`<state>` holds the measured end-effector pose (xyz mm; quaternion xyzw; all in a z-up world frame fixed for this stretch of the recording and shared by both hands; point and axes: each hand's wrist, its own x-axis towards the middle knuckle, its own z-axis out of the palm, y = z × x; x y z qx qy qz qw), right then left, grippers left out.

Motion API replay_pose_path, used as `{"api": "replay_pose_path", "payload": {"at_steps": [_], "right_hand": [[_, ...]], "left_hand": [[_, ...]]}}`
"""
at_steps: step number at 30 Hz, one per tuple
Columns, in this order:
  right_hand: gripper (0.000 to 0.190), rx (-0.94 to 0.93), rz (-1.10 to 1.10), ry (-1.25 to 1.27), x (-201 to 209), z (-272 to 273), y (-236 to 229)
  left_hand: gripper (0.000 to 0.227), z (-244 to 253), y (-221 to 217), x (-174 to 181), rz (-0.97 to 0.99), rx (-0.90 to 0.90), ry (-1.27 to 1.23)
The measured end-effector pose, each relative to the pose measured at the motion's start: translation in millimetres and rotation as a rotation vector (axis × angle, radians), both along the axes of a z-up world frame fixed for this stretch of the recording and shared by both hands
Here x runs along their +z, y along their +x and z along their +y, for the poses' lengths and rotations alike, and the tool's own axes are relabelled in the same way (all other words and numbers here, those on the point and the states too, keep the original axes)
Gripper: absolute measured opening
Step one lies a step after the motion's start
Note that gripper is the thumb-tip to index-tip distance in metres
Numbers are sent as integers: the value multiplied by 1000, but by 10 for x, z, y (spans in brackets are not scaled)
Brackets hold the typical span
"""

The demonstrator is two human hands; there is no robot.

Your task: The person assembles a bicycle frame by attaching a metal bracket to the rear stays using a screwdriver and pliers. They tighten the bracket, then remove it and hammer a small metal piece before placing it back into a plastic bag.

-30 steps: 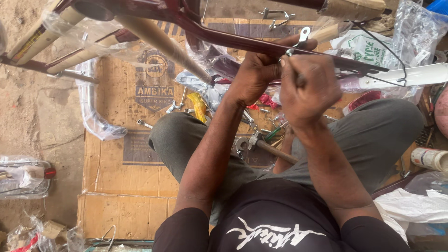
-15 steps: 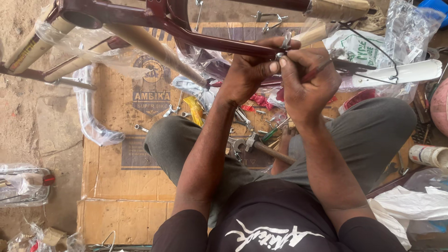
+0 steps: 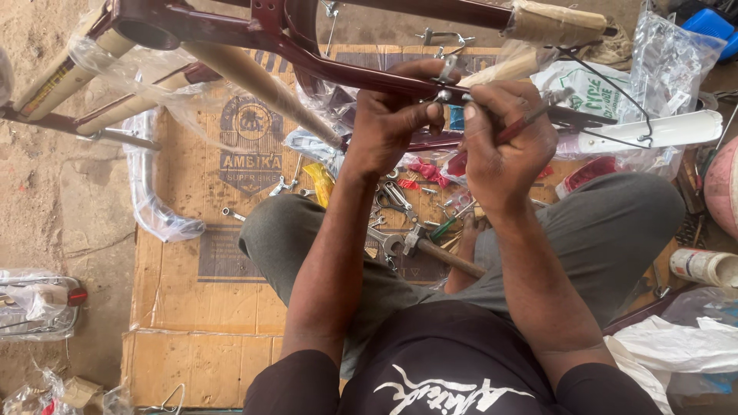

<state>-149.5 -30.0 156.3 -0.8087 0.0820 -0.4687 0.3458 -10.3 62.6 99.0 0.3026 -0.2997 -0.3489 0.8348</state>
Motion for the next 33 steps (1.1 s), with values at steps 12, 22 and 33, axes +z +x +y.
{"api": "replay_pose_path", "payload": {"at_steps": [12,22,33], "right_hand": [[15,140,29,-85,72,85,225],[10,160,-11,0,-25,97,356],[10,79,59,-34,-19,108,340]], "left_hand": [[33,80,90,-38,75,-8,-63],[37,65,79,-146,171,-48,-125],[34,80,133,-165,155,-58,-95]]}}
